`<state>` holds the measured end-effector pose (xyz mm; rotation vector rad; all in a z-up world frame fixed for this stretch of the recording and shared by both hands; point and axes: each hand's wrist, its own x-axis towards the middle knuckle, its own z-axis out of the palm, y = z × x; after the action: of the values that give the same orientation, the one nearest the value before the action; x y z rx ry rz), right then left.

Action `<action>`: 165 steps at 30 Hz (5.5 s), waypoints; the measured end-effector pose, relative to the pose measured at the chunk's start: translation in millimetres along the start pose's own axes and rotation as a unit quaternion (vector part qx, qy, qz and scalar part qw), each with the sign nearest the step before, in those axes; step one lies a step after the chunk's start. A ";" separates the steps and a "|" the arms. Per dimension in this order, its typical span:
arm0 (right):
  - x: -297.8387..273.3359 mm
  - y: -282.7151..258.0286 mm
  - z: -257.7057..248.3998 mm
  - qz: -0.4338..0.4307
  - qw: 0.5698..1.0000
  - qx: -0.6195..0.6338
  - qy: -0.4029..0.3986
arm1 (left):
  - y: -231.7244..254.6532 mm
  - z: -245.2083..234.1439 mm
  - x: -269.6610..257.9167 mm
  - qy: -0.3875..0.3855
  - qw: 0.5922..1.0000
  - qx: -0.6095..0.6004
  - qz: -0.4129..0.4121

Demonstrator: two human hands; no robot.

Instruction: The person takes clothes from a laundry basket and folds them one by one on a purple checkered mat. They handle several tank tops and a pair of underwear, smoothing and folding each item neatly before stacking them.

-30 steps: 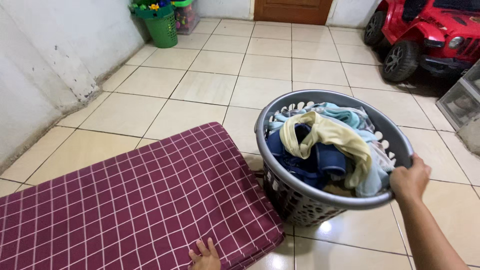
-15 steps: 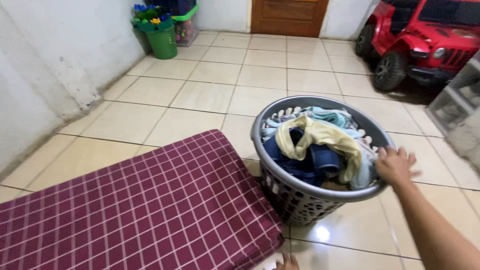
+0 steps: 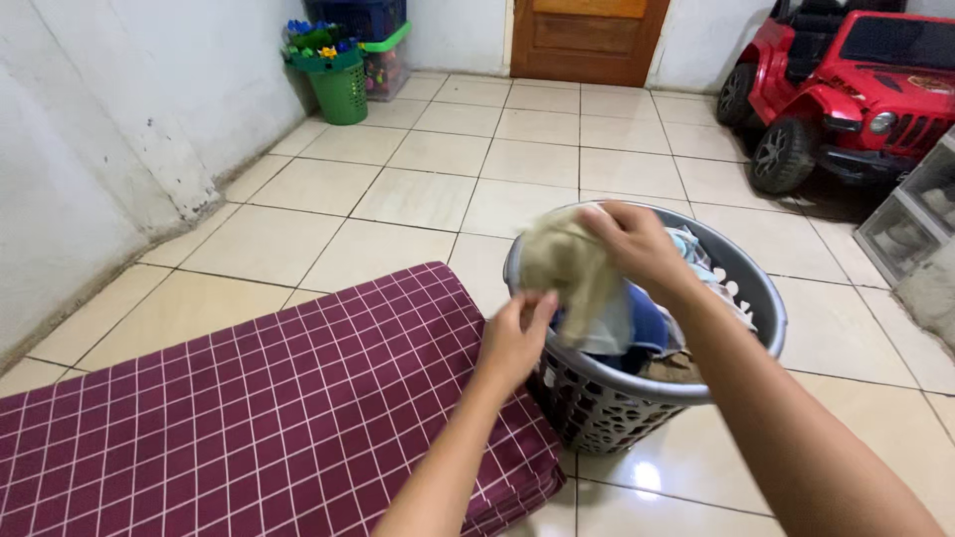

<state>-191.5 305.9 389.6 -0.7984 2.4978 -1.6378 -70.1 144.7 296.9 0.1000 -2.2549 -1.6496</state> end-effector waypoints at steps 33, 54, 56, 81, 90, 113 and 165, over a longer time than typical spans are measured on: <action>4.0 -15.4 -98.4 -0.155 0.917 -0.256 0.264 | 44.5 -120.9 66.5 0.148 0.979 -0.125 -0.060; -24.3 -125.7 196.6 -0.047 0.979 0.140 -0.142 | 22.1 -228.1 -1.5 -0.058 0.943 -0.310 -0.110; -24.7 -124.4 197.1 0.017 0.982 0.138 -0.128 | 21.1 -229.2 -3.4 -0.061 0.934 -0.331 -0.117; 8.3 -117.0 148.1 0.029 0.993 0.073 -0.085 | 46.1 -302.1 -9.7 0.045 0.968 0.241 -0.045; 20.3 -145.9 114.9 -0.011 0.966 -0.194 -0.169 | 48.7 -327.7 -9.1 -0.009 0.911 0.403 -0.088; 126.8 -109.2 134.5 0.209 0.950 -0.061 -0.223 | 1.7 -397.3 98.2 0.104 0.945 -0.076 -0.302; -136.3 203.2 236.2 0.291 0.836 -0.133 -0.445 | -244.6 -243.9 -200.1 -0.286 0.757 0.382 -0.447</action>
<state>-78.9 229.4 78.0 -0.5303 1.9600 -0.5155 159.1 -105.0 86.1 1.1806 -3.5955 -0.9396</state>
